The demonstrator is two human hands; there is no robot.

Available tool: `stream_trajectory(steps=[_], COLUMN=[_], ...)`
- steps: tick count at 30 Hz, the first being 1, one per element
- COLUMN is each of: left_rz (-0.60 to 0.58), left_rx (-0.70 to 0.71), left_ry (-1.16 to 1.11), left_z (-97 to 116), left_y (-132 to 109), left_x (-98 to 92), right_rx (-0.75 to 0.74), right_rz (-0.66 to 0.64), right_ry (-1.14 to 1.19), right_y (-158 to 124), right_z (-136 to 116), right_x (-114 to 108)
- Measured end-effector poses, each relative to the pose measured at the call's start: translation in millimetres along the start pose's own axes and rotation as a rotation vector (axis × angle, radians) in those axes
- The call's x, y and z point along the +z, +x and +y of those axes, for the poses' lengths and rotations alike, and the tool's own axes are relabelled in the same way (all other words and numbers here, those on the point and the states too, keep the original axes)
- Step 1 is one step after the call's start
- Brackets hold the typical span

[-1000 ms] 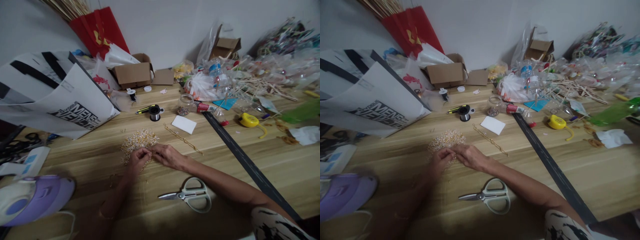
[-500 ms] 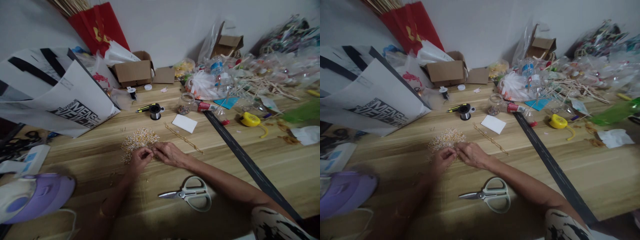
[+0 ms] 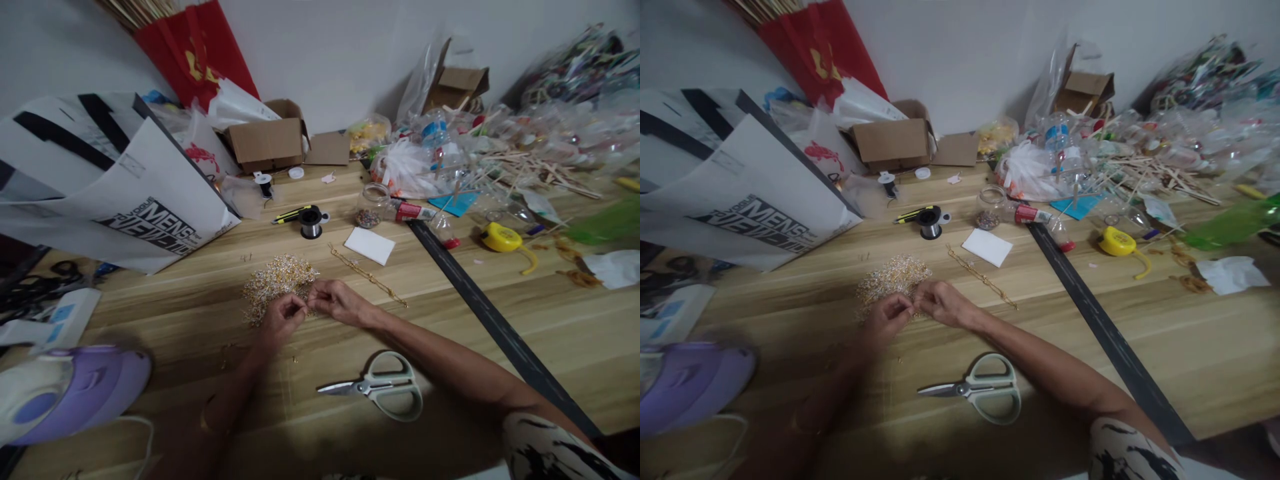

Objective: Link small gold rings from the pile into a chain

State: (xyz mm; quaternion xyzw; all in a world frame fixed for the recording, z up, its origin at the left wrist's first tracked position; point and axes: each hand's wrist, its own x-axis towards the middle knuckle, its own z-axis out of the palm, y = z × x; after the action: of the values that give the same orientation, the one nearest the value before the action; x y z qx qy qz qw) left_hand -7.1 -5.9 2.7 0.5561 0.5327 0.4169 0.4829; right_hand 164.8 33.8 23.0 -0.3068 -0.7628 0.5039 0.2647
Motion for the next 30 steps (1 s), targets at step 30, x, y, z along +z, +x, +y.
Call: stream_trajectory(steps=[30], left_rz=[0.026], left_rx=[-0.007], left_ry=[-0.007], left_z=[-6.1], left_y=[-0.7], left_x=[0.5], right_rx=[-0.222], right_rz=[-0.004], right_ry=[-0.6], right_y=[-6.9], right_z=[-7.6], right_x=[5.5])
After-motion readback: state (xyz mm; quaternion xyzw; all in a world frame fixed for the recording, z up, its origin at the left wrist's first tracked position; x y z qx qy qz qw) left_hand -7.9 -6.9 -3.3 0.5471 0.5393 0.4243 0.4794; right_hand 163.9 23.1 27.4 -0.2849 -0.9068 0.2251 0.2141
